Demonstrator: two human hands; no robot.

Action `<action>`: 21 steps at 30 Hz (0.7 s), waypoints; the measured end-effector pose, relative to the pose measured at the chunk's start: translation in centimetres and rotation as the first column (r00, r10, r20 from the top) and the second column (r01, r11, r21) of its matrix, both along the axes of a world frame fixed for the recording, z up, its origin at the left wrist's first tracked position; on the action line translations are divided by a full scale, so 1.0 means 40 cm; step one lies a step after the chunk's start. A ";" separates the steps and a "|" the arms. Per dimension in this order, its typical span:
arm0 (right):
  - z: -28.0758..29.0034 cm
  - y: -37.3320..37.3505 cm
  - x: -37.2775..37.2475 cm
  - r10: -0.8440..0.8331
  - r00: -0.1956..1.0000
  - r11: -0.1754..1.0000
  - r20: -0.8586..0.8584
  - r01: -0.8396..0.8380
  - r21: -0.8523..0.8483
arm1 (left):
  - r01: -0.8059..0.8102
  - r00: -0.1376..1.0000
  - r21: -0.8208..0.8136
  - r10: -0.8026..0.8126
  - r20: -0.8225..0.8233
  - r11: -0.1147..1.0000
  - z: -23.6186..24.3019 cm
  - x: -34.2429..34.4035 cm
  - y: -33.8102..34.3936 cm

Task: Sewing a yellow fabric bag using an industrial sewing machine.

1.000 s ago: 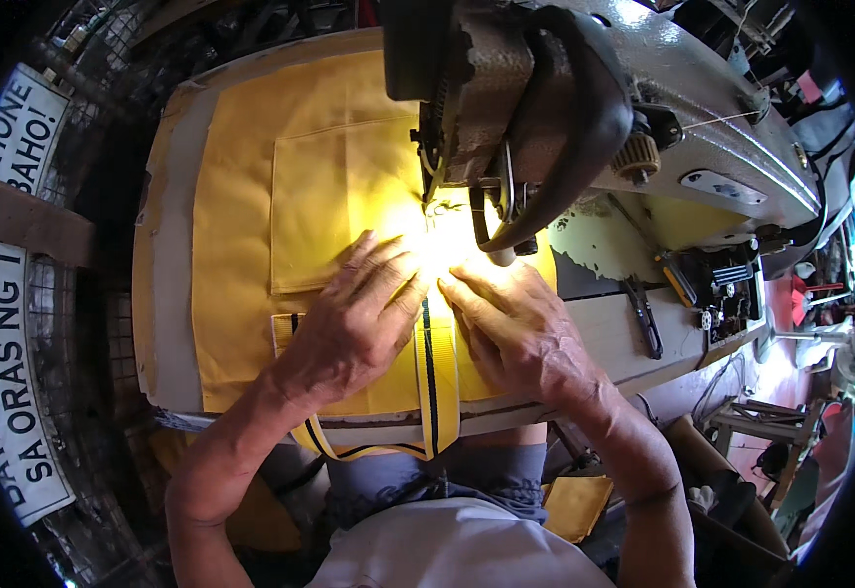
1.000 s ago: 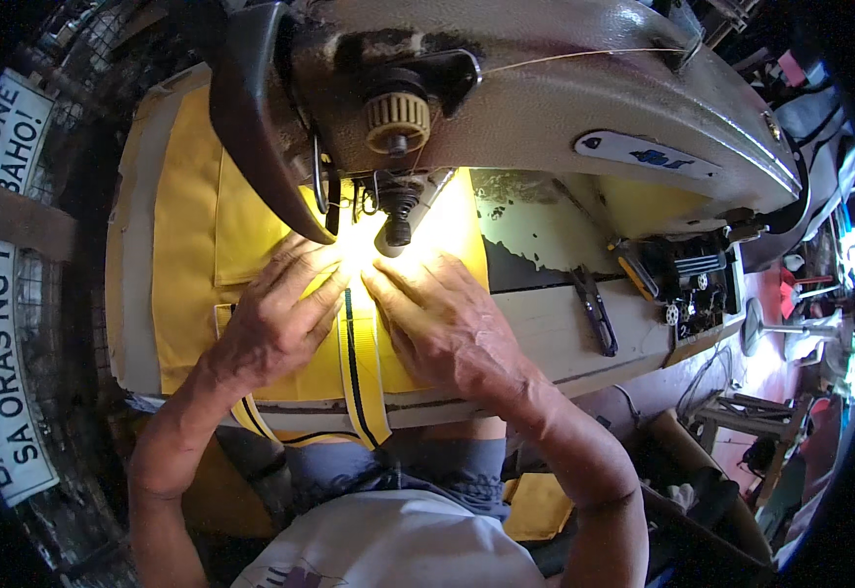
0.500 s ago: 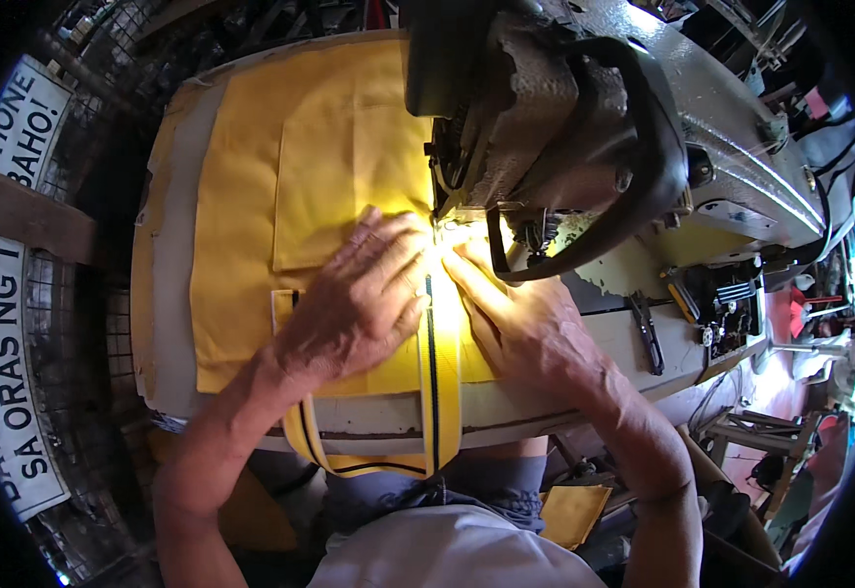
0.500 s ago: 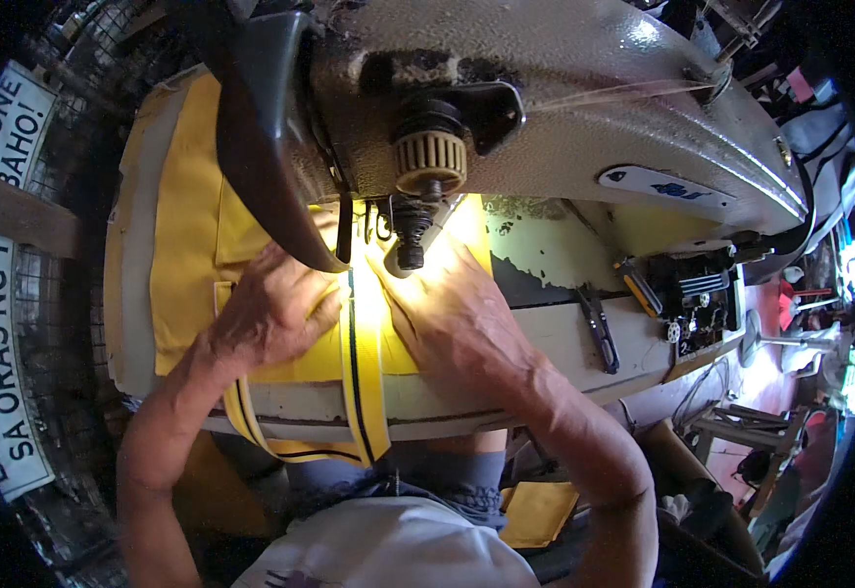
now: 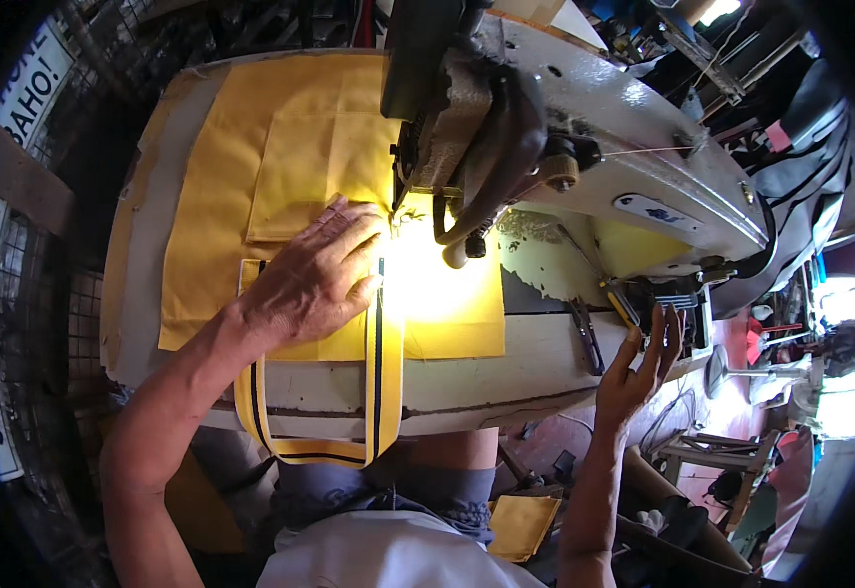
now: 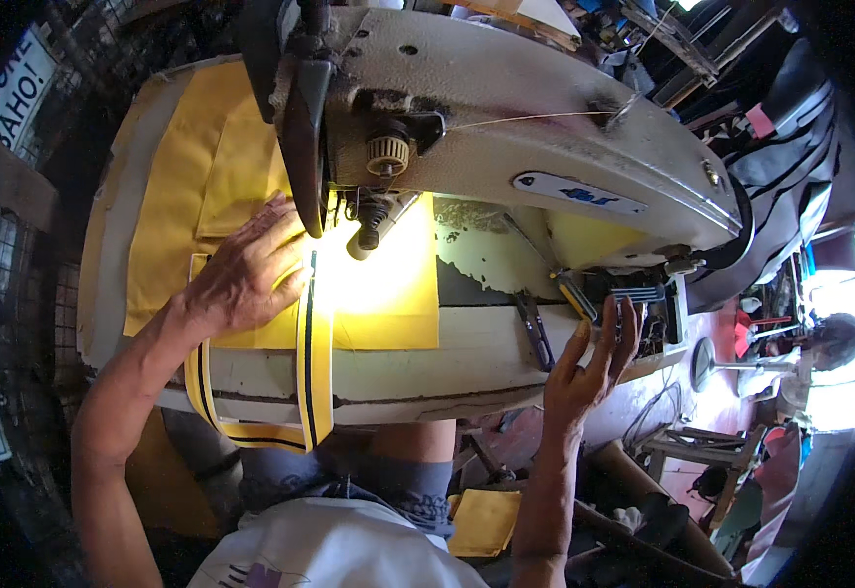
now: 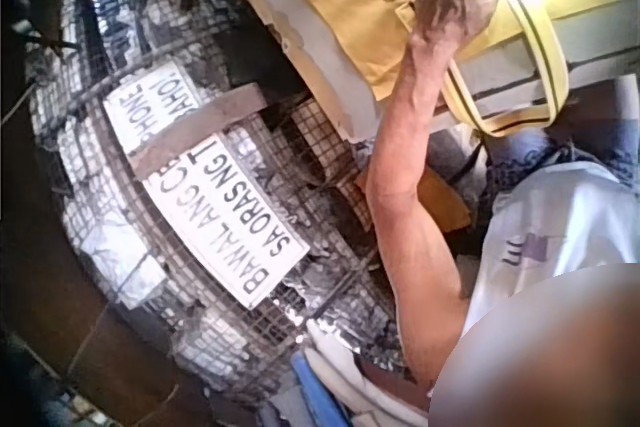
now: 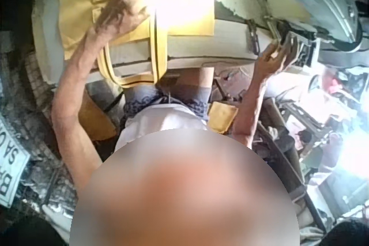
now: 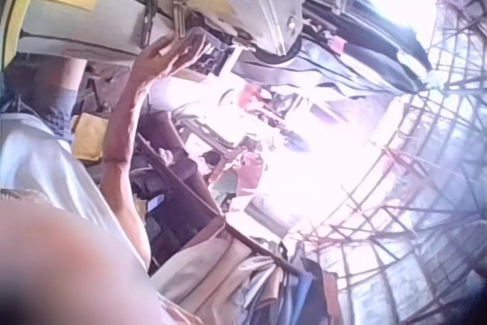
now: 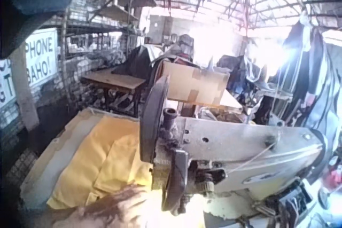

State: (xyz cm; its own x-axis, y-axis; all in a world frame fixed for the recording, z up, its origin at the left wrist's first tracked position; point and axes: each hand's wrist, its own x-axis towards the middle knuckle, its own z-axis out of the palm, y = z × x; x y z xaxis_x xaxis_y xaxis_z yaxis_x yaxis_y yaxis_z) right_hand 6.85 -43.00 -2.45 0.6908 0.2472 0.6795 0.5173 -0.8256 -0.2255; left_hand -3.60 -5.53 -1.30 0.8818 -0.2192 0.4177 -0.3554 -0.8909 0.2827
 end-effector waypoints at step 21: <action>-0.036 -0.030 0.019 -0.001 0.998 0.997 -0.062 0.006 0.082 | -0.171 0.985 0.046 0.169 0.035 0.984 -0.033 -0.001 -0.041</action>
State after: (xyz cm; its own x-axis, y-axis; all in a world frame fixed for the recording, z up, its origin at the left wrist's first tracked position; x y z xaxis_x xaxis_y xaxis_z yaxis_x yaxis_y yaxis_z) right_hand 7.62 -44.19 -3.90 0.7332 0.1896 0.6531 0.4970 -0.8049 -0.3243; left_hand -3.63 -7.17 -2.64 0.8946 -0.0878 0.4381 -0.2055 -0.9515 0.2289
